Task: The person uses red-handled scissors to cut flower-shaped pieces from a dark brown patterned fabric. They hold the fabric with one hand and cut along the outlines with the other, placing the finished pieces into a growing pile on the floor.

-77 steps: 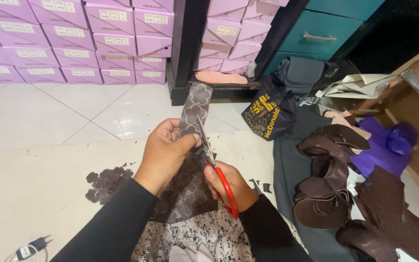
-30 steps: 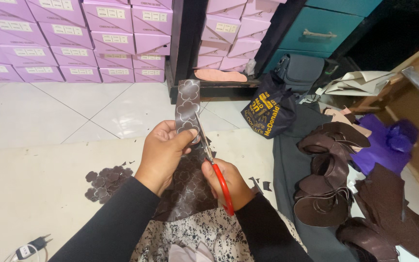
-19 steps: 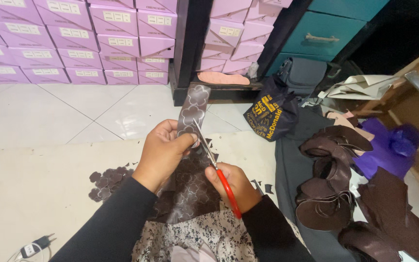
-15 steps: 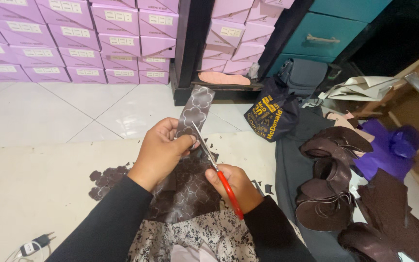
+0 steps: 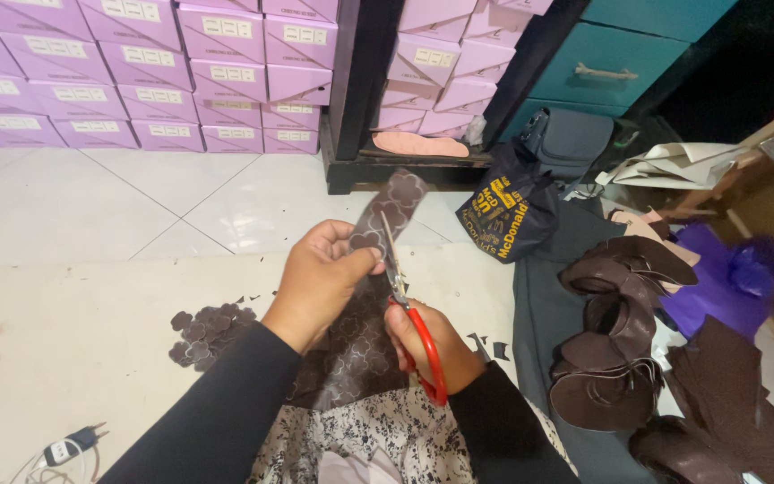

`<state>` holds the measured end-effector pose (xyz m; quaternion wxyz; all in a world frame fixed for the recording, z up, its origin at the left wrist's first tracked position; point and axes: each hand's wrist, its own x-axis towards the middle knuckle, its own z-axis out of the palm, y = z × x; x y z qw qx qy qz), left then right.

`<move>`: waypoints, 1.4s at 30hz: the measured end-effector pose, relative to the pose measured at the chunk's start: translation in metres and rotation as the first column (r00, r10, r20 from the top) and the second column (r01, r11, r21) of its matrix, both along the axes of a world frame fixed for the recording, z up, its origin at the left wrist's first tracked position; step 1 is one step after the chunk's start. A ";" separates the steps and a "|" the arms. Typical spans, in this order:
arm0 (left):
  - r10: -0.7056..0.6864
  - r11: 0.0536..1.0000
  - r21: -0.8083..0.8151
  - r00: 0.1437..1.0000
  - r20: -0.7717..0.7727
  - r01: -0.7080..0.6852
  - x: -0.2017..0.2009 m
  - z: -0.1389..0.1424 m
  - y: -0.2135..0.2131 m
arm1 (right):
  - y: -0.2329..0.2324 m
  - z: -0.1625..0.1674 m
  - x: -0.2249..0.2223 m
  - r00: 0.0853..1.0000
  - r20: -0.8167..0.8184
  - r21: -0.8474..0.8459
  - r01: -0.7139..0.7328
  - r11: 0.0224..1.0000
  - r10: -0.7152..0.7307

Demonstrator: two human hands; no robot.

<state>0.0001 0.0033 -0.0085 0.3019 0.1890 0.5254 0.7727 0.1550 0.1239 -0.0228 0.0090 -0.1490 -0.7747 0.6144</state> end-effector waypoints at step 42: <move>-0.025 0.999 0.021 1.000 0.012 0.025 -0.005 0.011 -0.013 | -0.001 0.006 0.004 1.000 0.017 -0.016 0.026 1.000 -0.026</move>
